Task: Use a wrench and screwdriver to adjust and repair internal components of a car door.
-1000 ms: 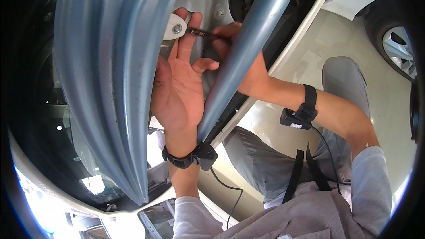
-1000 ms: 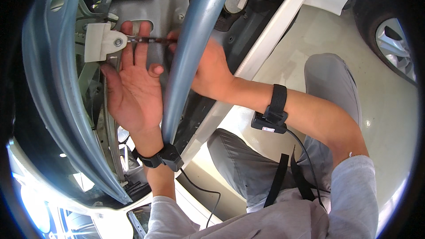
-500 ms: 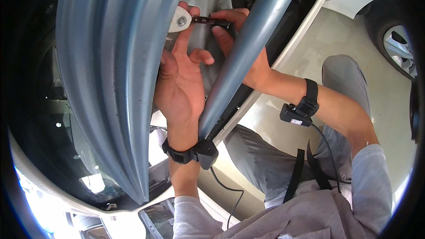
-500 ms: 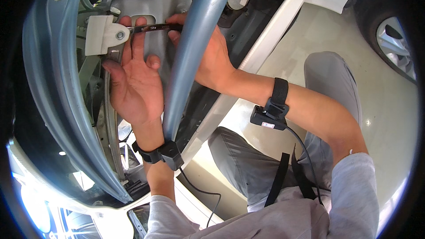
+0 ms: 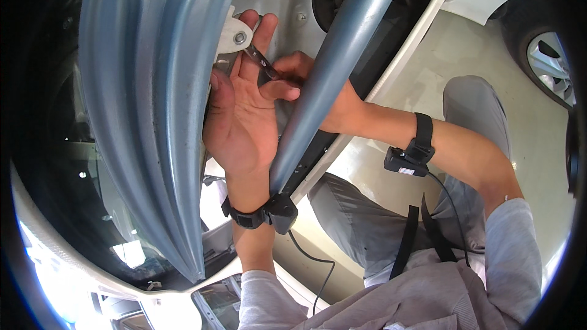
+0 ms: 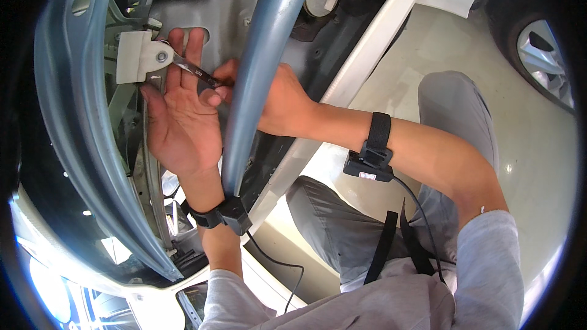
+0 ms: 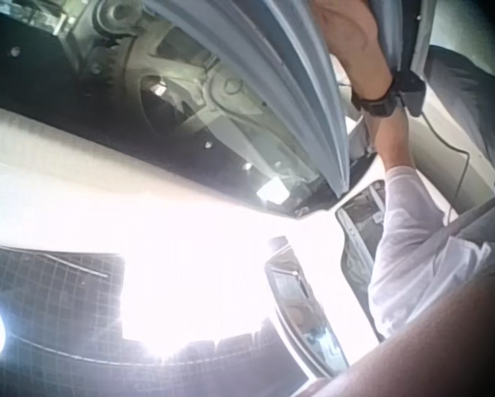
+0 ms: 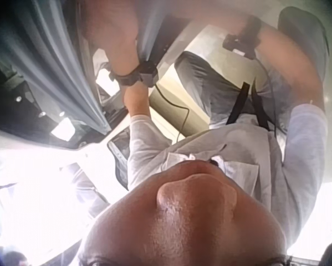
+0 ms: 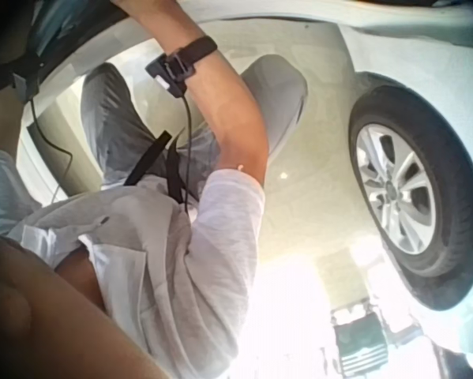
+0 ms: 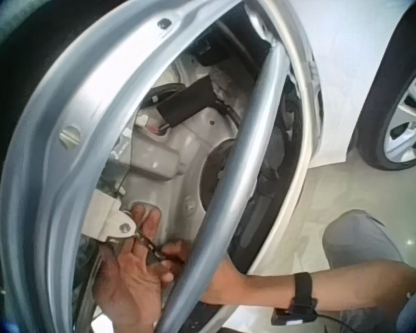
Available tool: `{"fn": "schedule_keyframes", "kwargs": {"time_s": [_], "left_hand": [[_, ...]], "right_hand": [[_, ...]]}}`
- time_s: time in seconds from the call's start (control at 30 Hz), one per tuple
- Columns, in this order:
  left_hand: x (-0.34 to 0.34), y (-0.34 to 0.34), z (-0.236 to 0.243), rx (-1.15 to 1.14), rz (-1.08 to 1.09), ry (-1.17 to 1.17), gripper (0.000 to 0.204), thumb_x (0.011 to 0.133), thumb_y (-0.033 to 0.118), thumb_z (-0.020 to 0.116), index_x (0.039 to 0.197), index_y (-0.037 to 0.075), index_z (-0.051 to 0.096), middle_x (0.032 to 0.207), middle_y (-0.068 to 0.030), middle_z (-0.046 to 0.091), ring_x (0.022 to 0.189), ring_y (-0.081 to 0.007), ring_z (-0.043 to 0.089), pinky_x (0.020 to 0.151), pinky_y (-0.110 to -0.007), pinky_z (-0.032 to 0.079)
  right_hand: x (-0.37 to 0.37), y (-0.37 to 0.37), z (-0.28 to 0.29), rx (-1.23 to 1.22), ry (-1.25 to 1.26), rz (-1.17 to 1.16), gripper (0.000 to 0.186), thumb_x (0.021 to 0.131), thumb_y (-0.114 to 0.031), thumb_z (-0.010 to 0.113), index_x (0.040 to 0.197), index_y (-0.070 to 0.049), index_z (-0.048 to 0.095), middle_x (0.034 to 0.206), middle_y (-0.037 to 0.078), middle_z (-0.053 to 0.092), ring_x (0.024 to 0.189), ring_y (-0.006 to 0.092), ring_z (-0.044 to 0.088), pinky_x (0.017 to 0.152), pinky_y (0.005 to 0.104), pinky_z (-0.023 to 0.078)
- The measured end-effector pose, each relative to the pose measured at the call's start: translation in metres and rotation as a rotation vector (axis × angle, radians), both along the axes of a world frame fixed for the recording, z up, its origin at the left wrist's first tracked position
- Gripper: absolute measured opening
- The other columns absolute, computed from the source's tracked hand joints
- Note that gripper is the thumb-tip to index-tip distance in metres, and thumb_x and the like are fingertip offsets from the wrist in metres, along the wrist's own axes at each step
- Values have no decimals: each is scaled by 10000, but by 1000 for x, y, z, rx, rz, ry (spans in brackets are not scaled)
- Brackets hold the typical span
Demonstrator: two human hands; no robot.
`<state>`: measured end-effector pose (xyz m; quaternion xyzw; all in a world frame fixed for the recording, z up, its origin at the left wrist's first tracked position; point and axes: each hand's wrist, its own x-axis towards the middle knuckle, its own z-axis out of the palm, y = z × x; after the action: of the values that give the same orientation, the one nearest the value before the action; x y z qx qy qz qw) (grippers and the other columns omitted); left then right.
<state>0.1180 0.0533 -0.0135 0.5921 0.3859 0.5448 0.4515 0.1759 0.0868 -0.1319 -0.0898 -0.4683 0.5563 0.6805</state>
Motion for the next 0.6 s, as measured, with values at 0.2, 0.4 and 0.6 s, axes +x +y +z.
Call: {"fn": "schedule_keyframes", "kwargs": {"time_s": [0.2, 0.4, 0.6], "left_hand": [[-3, 1, 3, -13, -40, -5, 566, 905, 361, 441, 1364, 93, 245, 1410, -128, 265, 1324, -301, 212, 697, -319, 492], [-1, 7, 0, 11, -81, 12, 572, 897, 375, 453, 1369, 132, 240, 1403, -114, 264, 1319, -309, 214, 757, -336, 515], [3, 7, -3, 54, -108, 52, 581, 896, 378, 457, 1370, 126, 236, 1397, -112, 272, 1319, -302, 216, 764, -337, 512]], "right_hand": [[7, 1, 7, -2, -146, -252, 213, 753, -129, 650, 943, -45, 602, 743, 101, 610, 652, 284, 606, 548, 347, 463], [13, 15, 4, 49, -250, -479, 200, 744, -112, 648, 930, -53, 605, 847, 107, 594, 756, 307, 555, 672, 375, 445], [16, 26, 6, -12, -180, -672, 165, 750, -96, 635, 906, -52, 604, 853, 82, 580, 810, 292, 531, 699, 380, 429]]}}
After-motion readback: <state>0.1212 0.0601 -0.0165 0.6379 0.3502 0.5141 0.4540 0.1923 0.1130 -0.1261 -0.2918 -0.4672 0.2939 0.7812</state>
